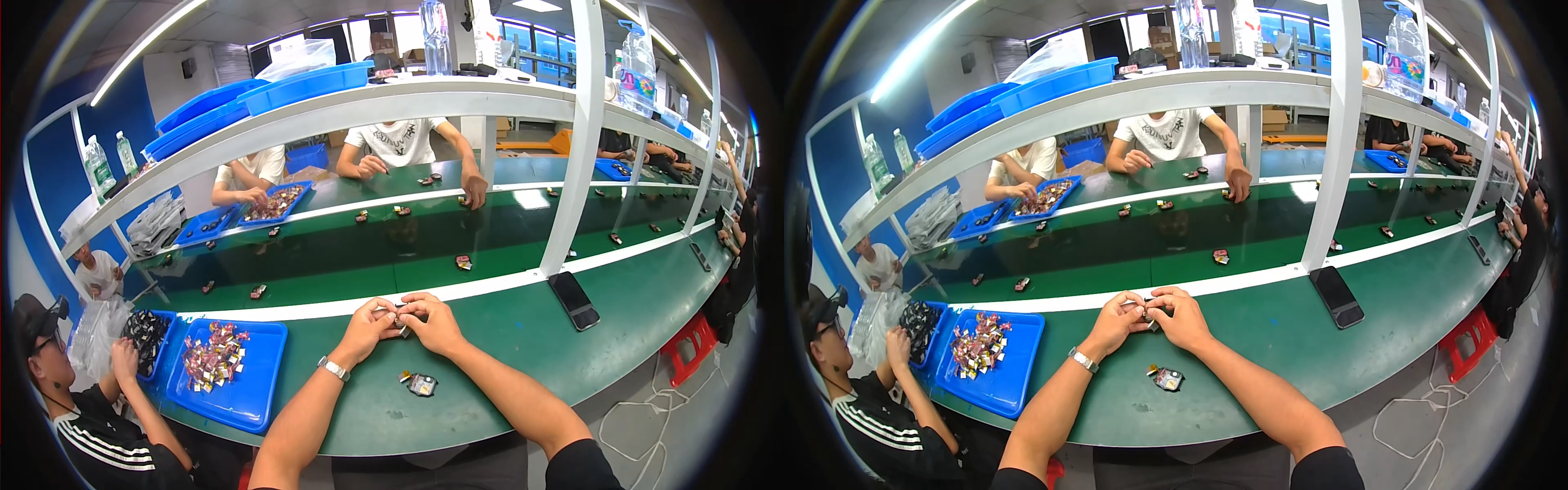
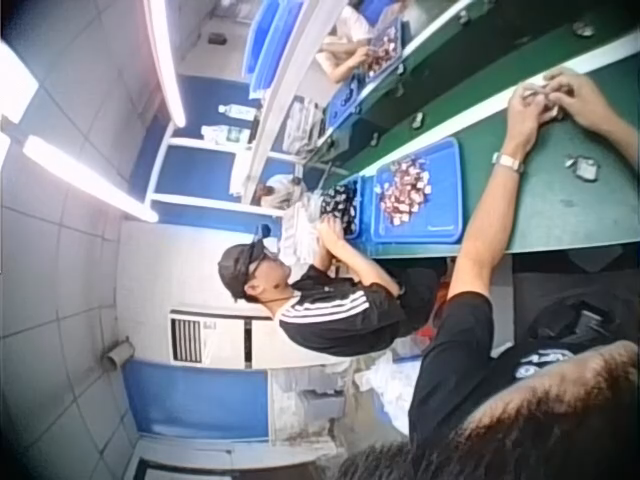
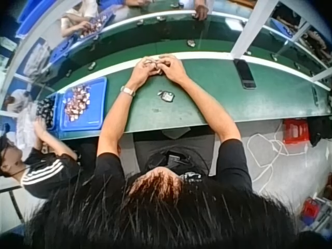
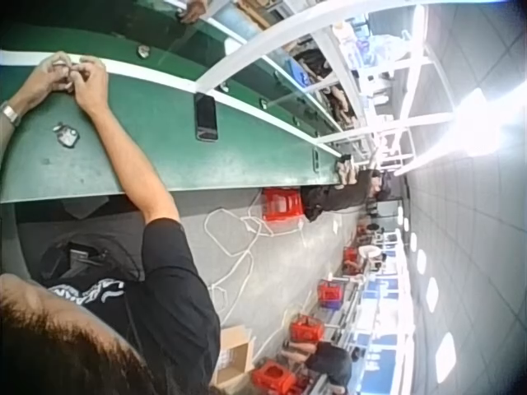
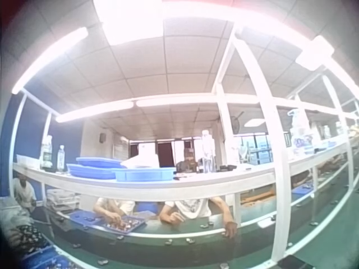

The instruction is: Assembling small electronic components on a production line conveyor belt.

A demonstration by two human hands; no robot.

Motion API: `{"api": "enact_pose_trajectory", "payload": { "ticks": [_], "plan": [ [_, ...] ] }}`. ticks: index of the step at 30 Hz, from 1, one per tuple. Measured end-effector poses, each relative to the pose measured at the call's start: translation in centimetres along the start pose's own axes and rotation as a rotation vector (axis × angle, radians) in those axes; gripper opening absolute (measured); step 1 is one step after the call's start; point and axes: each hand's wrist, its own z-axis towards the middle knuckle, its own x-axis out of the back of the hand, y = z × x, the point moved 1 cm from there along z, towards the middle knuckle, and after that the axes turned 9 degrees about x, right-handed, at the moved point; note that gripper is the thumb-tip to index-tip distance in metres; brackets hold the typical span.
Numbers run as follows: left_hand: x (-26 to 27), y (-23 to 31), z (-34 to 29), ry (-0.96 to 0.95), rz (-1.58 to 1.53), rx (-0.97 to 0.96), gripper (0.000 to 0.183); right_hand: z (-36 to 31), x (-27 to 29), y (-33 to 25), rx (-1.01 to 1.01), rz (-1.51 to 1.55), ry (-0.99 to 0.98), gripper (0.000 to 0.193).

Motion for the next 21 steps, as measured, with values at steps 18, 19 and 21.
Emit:
{"api": "enact_pose_trajectory", "payload": {
  "ticks": [18,19,21],
  "plan": [
    [-1.0,0.5,-0.2,0.026,-0.060,-0.036,0.023,-0.8,-0.6,-1.7,0.181,-0.320,0.111,0.009],
    [-1.0,0.5,-0.2,0.026,-0.058,-0.036,0.023,-0.7,-0.6,-1.5,0.178,-0.307,0.112,0.009],
    [-1.1,0.4,-0.1,0.053,-0.030,-0.037,0.022,-0.8,-0.6,-1.4,0.173,-0.296,0.116,0.009]
  ]
}}
